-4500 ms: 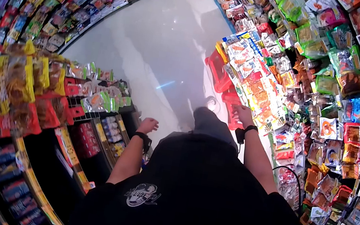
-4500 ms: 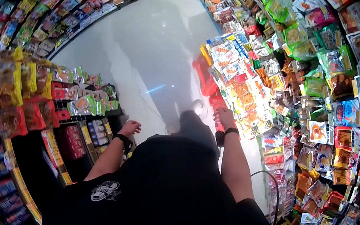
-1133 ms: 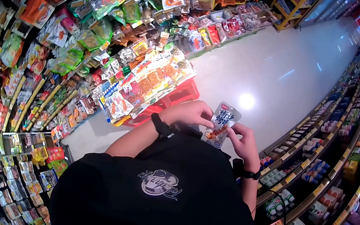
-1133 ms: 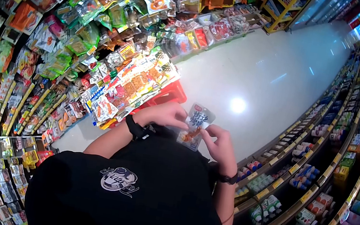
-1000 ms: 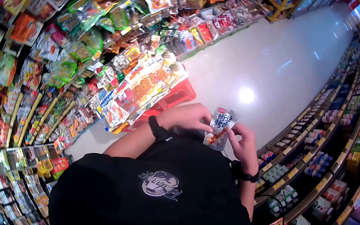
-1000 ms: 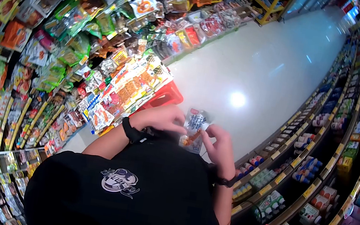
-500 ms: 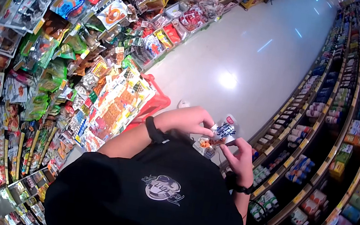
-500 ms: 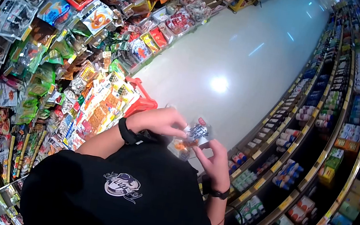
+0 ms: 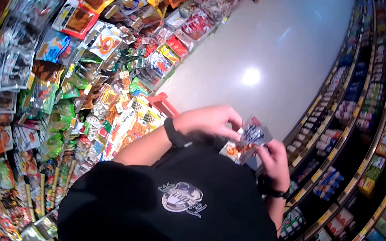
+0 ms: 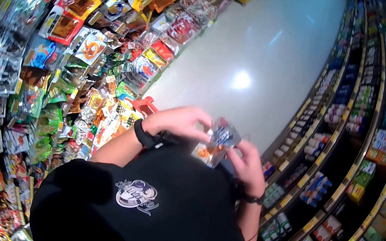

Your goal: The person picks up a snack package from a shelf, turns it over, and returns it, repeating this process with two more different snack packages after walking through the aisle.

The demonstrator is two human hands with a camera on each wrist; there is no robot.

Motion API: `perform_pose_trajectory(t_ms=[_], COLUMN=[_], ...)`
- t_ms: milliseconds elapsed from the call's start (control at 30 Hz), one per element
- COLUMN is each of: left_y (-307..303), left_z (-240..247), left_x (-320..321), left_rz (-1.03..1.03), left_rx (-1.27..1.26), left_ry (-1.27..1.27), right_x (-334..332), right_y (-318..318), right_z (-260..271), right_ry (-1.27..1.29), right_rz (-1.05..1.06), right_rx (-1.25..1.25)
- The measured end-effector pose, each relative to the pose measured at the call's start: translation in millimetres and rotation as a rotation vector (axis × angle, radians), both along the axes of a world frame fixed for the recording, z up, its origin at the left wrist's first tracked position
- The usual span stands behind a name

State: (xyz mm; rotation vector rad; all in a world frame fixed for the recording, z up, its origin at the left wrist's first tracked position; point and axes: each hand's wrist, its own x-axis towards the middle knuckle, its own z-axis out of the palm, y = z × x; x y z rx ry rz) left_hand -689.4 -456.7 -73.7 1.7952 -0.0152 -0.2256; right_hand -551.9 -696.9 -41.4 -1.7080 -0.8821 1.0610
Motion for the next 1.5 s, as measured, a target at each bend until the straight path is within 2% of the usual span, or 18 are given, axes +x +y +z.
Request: perform_pose_trajectory(t_ms=[100,167,267,433,467,600,733,767,833,1000,1033,1067,1100,1167,1267,1367,1400,1500], left_y=[9,15,23,33,35,34,27,27,19,17,25,28,33,42,55,69,72,89], left_z=[4,10,15,23,22,38,39,40,32,21,16,19,30,28,6,-2,-3,-6], left_x=[37,64,103,180,197,265,324,339,361,396,404,410,417,431,456,487,498,540], left_rz=[-0.016,-0.014,0.004,0.096,0.088,0.136,0.144,0.102,0.139,0.188,0.110,0.121,0.100,0.096,0.069,0.015,0.008,-0.028], left_rx=[-0.035,0.021,0.053,0.007,0.103,0.081,0.100,0.191,0.080,0.015,0.152,0.162,0.273,0.229,0.038,0.021,-0.012,-0.018], left_ry=[0.043,0.057,0.057,0.010,0.002,-0.020,-0.056,-0.069,-0.073,-0.145,-0.070,-0.066,-0.011,-0.009,-0.067,-0.053,-0.072,-0.108], right_x=[26,48,87,176,196,270,329,340,365,412,418,423,430,450,469,496,504,530], right_y=[9,6,20,48,52,64,60,59,53,51,56,63,67,68,89,96,98,107], right_z=[2,-28,-32,-15,-10,4,12,10,9,15,10,14,21,-8,1,-11,-8,0], right_ry=[-0.011,0.091,0.102,-0.016,-0.114,-0.229,-0.332,-0.321,-0.330,-0.354,-0.354,-0.307,-0.317,-0.370,-0.324,-0.406,-0.427,-0.425], right_rz=[-0.052,-0.129,-0.150,-0.031,-0.003,0.060,0.105,0.110,0.108,0.162,0.141,0.124,0.156,0.192,0.172,0.164,0.172,0.090], right_rx=[-0.020,0.015,0.094,0.108,0.170,0.263,0.178,0.149,0.081,0.030,0.139,0.136,-0.075,-0.013,0.164,0.144,0.024,0.075])
